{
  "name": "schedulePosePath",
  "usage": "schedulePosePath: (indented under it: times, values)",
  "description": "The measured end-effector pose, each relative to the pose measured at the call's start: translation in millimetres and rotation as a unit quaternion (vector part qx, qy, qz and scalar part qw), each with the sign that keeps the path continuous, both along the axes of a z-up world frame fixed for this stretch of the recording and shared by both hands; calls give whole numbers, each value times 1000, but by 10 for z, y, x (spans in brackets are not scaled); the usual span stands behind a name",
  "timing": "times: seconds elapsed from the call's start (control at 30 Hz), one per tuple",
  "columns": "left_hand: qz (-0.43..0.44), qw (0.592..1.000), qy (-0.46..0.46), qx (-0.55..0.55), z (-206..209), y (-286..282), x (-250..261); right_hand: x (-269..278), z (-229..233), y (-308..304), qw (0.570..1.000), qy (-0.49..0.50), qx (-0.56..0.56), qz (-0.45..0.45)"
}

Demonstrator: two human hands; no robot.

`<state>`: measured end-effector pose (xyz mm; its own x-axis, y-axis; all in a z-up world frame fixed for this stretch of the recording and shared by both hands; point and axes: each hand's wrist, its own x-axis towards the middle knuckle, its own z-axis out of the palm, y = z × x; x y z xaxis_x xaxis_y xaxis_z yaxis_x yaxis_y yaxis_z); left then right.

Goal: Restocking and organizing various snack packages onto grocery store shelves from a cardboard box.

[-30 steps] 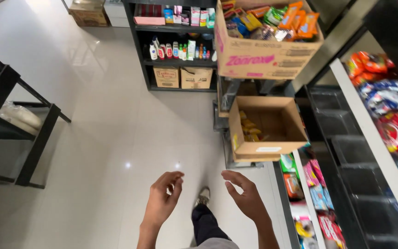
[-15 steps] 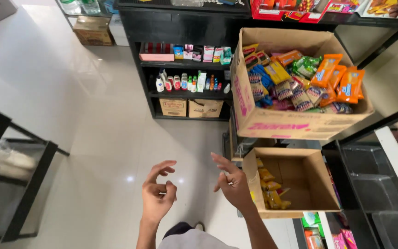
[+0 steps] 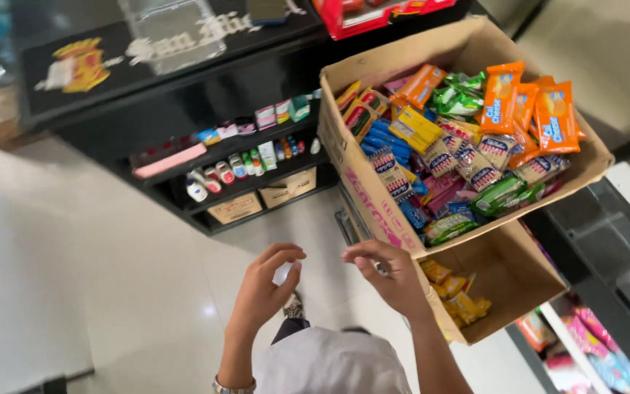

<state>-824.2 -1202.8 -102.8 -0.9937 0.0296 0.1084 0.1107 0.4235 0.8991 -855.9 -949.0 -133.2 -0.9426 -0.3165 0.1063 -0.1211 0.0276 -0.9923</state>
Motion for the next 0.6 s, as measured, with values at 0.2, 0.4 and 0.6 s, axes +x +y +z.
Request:
schedulePosePath:
  times: [0.2,0.4,0.6]
  values:
    - [-128,991,-26,-13,165,-189,-1290,-397,181,359,988,26,-63,-141]
    - [-278,959,56,0,157,173,-2342,-998,260,675,958,3,139,-251]
    - [-411,891,187,-51,50,913,-3233,-1402,234,823,873,-122,325,-343]
